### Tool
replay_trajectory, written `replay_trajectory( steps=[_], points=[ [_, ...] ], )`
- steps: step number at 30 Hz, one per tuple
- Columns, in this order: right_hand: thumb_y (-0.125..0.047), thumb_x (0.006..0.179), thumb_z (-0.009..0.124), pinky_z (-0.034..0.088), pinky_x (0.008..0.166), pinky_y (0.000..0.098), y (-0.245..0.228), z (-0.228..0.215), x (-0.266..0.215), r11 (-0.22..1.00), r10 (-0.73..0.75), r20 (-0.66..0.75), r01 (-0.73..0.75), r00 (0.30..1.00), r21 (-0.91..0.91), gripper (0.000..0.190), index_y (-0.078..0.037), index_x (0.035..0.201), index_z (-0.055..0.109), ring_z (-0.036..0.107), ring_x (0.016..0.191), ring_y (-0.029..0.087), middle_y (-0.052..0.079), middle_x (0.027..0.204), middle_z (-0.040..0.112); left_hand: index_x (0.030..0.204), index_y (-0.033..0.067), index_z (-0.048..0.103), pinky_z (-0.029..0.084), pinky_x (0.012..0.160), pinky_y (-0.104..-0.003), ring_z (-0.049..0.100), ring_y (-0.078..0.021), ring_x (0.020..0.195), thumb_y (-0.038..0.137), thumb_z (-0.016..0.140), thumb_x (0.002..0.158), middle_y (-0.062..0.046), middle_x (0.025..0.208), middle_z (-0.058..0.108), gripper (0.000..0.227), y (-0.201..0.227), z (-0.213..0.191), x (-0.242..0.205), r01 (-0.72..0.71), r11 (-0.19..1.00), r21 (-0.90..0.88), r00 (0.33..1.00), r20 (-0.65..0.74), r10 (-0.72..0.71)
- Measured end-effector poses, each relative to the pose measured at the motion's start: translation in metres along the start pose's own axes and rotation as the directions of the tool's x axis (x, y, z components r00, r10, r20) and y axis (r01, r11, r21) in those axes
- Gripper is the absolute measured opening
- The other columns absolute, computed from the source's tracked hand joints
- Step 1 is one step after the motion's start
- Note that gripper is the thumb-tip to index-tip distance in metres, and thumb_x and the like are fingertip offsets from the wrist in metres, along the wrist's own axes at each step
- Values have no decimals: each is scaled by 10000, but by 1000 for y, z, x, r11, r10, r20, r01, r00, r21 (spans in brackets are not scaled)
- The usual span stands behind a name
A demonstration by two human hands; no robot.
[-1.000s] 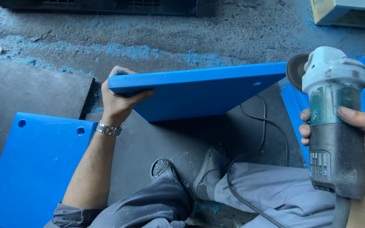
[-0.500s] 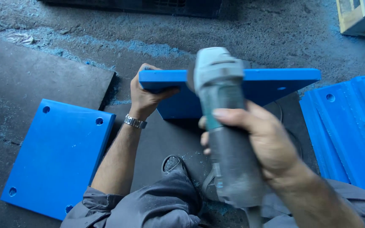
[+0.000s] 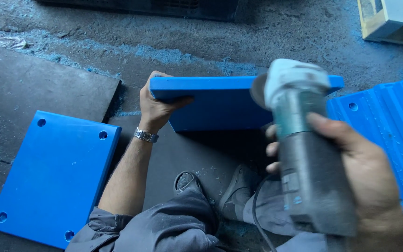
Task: Using a hand-held angle grinder to smooth the edges of large blue plastic slabs on a workshop floor.
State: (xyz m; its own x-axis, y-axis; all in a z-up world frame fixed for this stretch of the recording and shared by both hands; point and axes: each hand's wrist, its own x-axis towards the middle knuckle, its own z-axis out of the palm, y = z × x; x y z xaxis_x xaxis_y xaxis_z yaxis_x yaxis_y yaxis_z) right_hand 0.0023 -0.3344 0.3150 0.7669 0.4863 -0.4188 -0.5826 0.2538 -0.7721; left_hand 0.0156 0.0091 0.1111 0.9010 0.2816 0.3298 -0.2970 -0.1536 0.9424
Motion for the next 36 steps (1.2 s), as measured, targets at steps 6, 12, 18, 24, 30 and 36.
replay_trajectory(
  steps=[6,12,18,24,30,36],
  points=[
    [-763,996,535,624,768,518,-47,-204,-2,977,43,-197,-82,980,-198,961,43,1505,419,693,1104,366,231,1260,651,1107,97,602,666,843,-368,720,-158,996,111,949,770,-41,1066,695,484,5,-3,2,-51,998,-33,998,36,52],
    [-743,1053,568,641,758,611,-44,-211,-1,963,81,-188,-125,979,-238,939,34,1558,415,688,1125,436,256,1244,621,1111,85,673,684,854,-376,728,-172,1021,111,933,770,-51,1126,724,430,-22,-7,-9,-55,998,-36,991,119,59],
    [-408,997,590,634,677,412,4,1,-12,988,-93,-209,64,973,-144,623,51,1412,520,755,888,287,219,1087,696,1086,100,689,686,849,-356,749,-149,986,147,933,751,-32,1072,758,417,-16,-4,-22,1,1000,-29,996,93,2],
    [-319,984,666,645,618,385,56,90,9,994,66,141,-53,988,-96,527,104,1279,555,736,694,265,224,899,719,1077,101,697,648,851,-332,736,-147,966,126,913,782,-38,1057,759,367,-21,-5,-23,-37,999,3,997,72,37],
    [-303,922,676,621,608,329,75,146,30,959,143,244,-73,959,-275,494,28,1269,559,689,745,189,160,958,657,1086,87,699,631,841,-325,739,-139,963,153,894,802,-36,1060,765,351,-20,-7,-18,-81,997,-19,994,65,82],
    [-299,982,654,639,610,379,64,77,4,992,26,99,-13,995,-129,533,52,1365,538,737,734,297,263,997,719,1074,83,704,642,848,-334,743,-130,955,190,919,779,-37,1051,771,381,-20,-5,-23,-53,998,-33,998,41,55]
  ],
)
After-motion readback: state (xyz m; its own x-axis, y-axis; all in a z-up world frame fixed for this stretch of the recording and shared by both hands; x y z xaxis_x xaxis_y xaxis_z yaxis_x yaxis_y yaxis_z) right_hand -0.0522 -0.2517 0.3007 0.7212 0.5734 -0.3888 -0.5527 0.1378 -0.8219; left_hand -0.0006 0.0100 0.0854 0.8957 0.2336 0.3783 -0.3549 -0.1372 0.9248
